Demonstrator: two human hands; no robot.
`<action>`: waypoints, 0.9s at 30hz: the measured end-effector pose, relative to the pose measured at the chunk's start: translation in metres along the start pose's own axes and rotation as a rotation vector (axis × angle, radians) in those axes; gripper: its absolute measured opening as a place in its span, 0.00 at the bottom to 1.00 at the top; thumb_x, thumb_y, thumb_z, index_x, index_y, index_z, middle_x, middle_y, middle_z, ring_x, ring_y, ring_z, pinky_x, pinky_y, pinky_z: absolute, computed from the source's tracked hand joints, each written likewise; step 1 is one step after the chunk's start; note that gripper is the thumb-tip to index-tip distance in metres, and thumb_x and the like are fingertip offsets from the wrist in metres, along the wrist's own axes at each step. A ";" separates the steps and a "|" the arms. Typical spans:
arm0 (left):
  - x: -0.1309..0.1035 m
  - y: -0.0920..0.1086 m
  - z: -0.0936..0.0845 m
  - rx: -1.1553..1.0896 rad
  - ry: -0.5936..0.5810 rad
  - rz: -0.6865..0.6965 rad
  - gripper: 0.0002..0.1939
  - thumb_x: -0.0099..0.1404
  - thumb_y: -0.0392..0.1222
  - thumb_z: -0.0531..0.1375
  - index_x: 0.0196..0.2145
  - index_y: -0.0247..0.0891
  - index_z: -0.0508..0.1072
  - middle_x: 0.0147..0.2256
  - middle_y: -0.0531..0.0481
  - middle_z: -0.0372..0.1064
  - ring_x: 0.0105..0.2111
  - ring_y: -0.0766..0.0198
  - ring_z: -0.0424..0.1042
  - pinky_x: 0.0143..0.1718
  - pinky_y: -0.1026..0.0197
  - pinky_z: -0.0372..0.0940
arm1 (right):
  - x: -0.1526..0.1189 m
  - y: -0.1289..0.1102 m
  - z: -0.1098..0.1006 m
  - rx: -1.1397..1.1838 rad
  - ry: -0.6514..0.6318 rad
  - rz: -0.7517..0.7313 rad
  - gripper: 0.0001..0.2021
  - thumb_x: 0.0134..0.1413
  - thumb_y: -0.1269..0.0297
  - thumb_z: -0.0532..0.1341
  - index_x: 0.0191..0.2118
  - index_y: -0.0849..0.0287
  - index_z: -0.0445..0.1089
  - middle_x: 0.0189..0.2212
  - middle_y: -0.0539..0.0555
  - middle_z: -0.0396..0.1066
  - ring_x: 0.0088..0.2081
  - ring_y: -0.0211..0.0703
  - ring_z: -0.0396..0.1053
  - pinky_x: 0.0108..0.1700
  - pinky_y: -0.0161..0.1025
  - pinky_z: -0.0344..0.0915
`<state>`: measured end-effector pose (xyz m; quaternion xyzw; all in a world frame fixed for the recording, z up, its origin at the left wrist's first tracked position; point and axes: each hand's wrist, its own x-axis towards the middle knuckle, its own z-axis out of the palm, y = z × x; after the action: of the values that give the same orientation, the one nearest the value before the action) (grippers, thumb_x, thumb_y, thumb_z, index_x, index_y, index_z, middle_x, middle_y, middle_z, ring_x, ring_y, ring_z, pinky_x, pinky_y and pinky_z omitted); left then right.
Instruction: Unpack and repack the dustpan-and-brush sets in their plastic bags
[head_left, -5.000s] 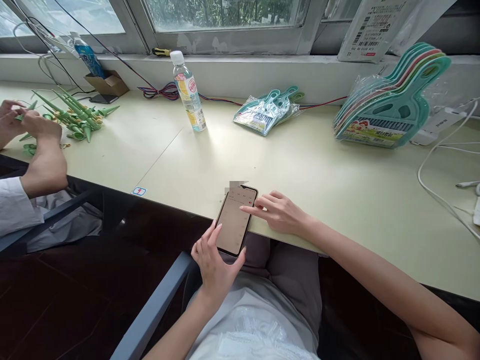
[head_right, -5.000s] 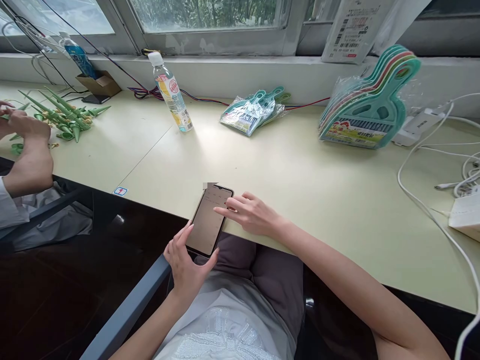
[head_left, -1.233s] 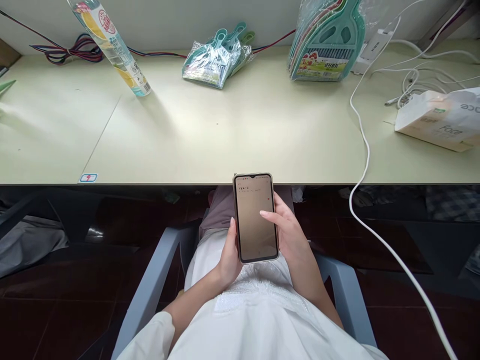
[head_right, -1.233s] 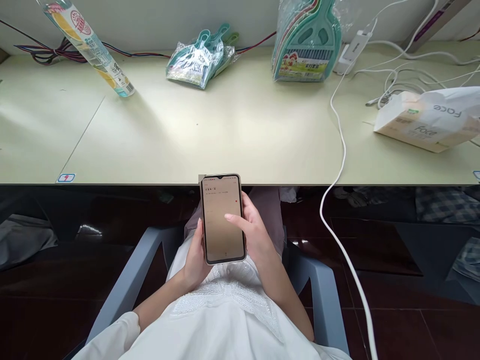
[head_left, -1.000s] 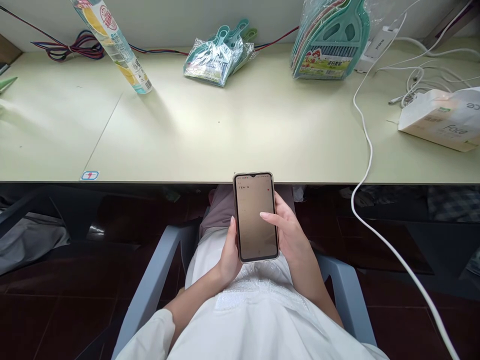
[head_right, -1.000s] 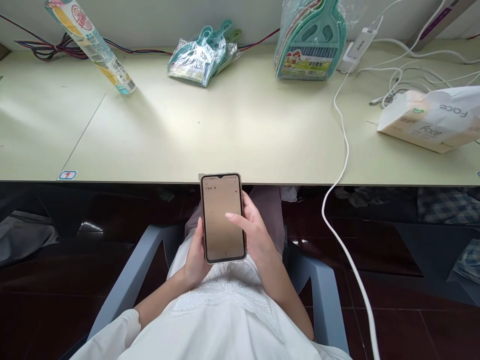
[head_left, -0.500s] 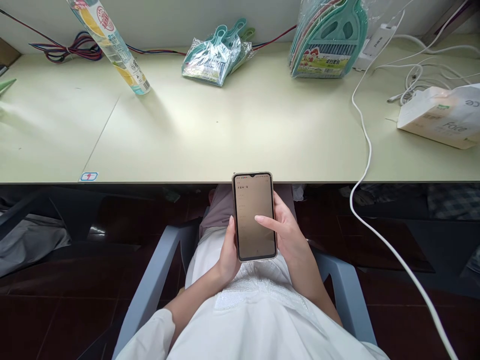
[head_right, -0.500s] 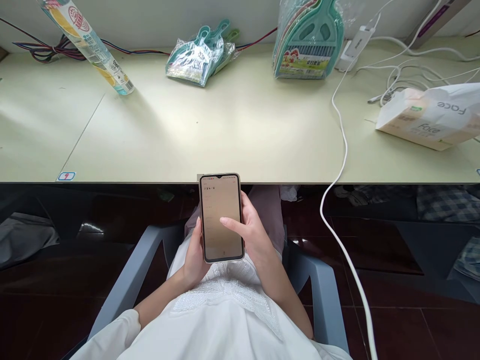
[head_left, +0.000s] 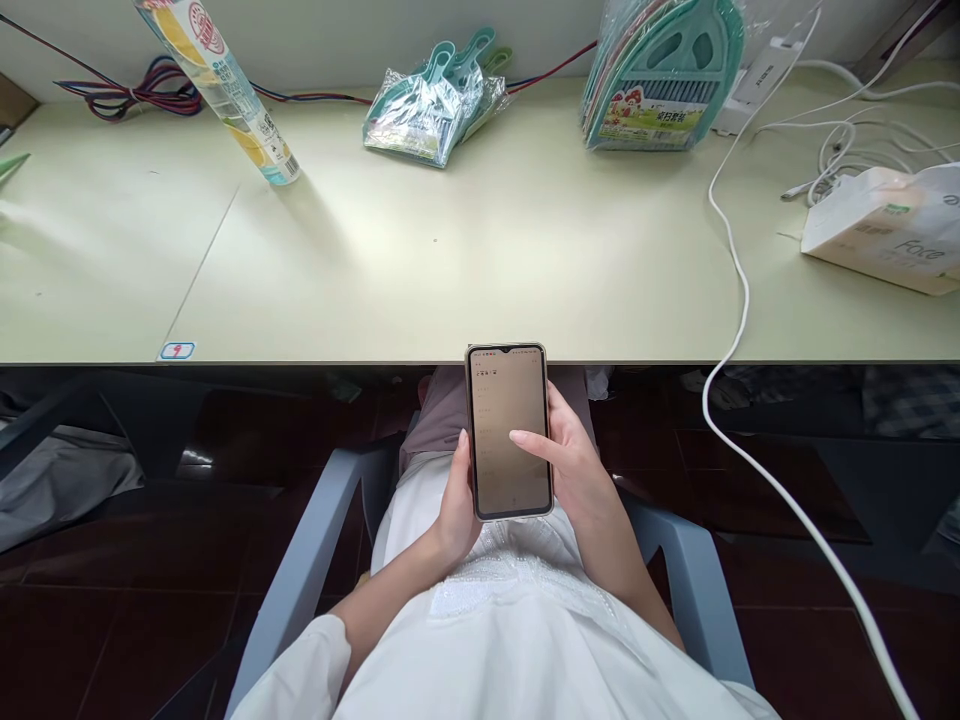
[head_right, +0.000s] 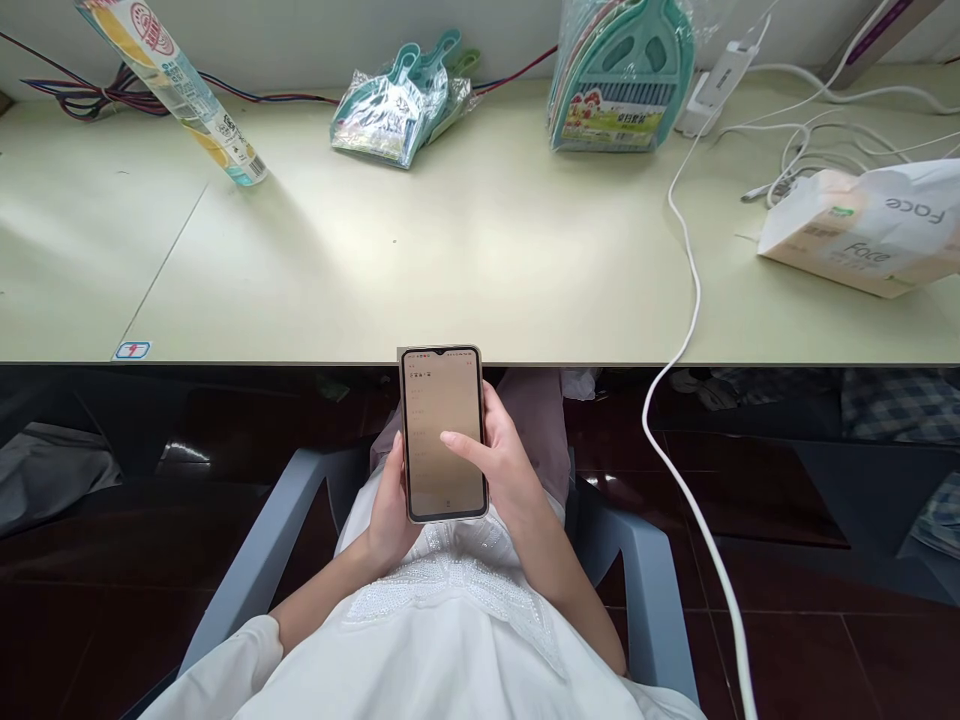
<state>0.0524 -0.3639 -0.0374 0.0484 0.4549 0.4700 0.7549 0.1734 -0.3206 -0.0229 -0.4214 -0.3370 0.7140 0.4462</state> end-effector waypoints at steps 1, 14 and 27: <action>0.000 0.000 0.000 -0.004 0.000 0.001 0.31 0.67 0.61 0.51 0.59 0.39 0.68 0.50 0.43 0.74 0.53 0.53 0.71 0.58 0.55 0.61 | 0.000 0.000 0.000 -0.003 -0.006 -0.003 0.32 0.44 0.60 0.68 0.57 0.51 0.61 0.55 0.54 0.69 0.55 0.50 0.68 0.56 0.47 0.67; 0.000 0.000 0.000 0.018 -0.022 0.022 0.31 0.67 0.61 0.51 0.59 0.39 0.69 0.49 0.43 0.74 0.53 0.53 0.71 0.57 0.55 0.61 | -0.001 0.001 -0.001 0.019 -0.005 0.006 0.32 0.46 0.62 0.67 0.59 0.50 0.60 0.55 0.54 0.68 0.56 0.51 0.67 0.57 0.48 0.66; 0.000 0.000 0.002 -0.014 0.001 0.007 0.30 0.67 0.61 0.52 0.58 0.39 0.70 0.49 0.43 0.74 0.53 0.53 0.70 0.57 0.55 0.61 | 0.000 0.001 -0.003 -0.003 -0.017 -0.002 0.33 0.44 0.61 0.69 0.58 0.50 0.61 0.56 0.54 0.68 0.56 0.51 0.67 0.57 0.48 0.65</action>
<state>0.0537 -0.3631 -0.0359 0.0445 0.4518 0.4758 0.7533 0.1754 -0.3212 -0.0252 -0.4155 -0.3424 0.7166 0.4434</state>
